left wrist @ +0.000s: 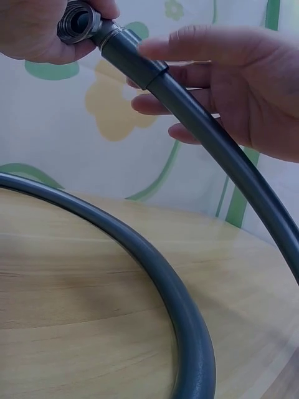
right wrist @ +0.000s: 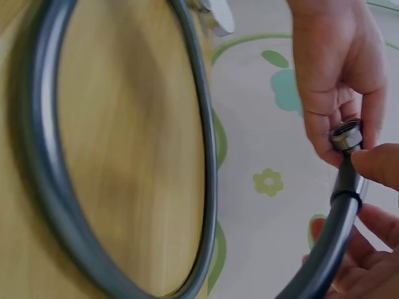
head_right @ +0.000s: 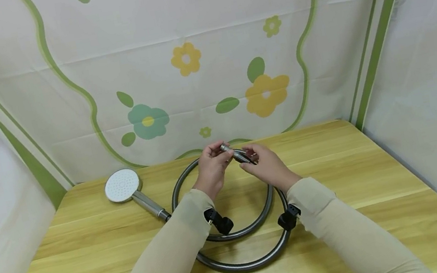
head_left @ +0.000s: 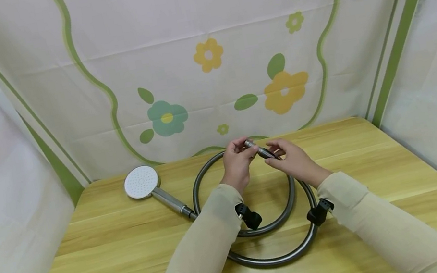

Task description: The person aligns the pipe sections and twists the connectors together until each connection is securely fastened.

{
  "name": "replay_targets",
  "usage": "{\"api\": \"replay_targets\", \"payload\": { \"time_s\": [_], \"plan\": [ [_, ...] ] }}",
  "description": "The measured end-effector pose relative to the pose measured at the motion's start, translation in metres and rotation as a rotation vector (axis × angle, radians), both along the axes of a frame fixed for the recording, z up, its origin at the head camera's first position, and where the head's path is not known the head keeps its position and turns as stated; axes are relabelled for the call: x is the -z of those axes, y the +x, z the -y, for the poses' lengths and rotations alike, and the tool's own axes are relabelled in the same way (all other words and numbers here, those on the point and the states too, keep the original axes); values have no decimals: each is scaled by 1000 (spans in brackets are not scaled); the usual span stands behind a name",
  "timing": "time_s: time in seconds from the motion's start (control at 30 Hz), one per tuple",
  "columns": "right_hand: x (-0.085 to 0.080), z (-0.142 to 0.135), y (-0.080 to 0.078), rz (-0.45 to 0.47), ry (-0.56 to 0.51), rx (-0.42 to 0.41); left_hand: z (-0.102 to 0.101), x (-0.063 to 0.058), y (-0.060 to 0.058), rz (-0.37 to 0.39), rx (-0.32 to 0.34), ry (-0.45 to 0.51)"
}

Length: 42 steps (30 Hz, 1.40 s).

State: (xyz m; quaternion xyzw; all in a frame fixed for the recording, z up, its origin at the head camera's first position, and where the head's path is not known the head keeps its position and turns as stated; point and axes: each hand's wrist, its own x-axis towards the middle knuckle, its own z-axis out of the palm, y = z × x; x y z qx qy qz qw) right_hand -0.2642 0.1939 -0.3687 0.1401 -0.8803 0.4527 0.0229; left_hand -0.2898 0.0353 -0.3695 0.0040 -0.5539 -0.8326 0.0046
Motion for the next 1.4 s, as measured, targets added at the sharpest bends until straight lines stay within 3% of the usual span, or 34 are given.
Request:
{"api": "replay_targets", "payload": {
  "time_s": [0.17,0.47,0.73,1.4],
  "plan": [
    [6,-1,3,-75,-20,19,0,1,-1,0,-2,-1],
    [16,2,6,-199,56,74,1,0,2,8,2,2],
    [18,10,8,-219,95,95,1,0,4,8,1,10],
    [13,11,7,-251,53,108,-2,-7,5,10,-27,4]
  ]
}}
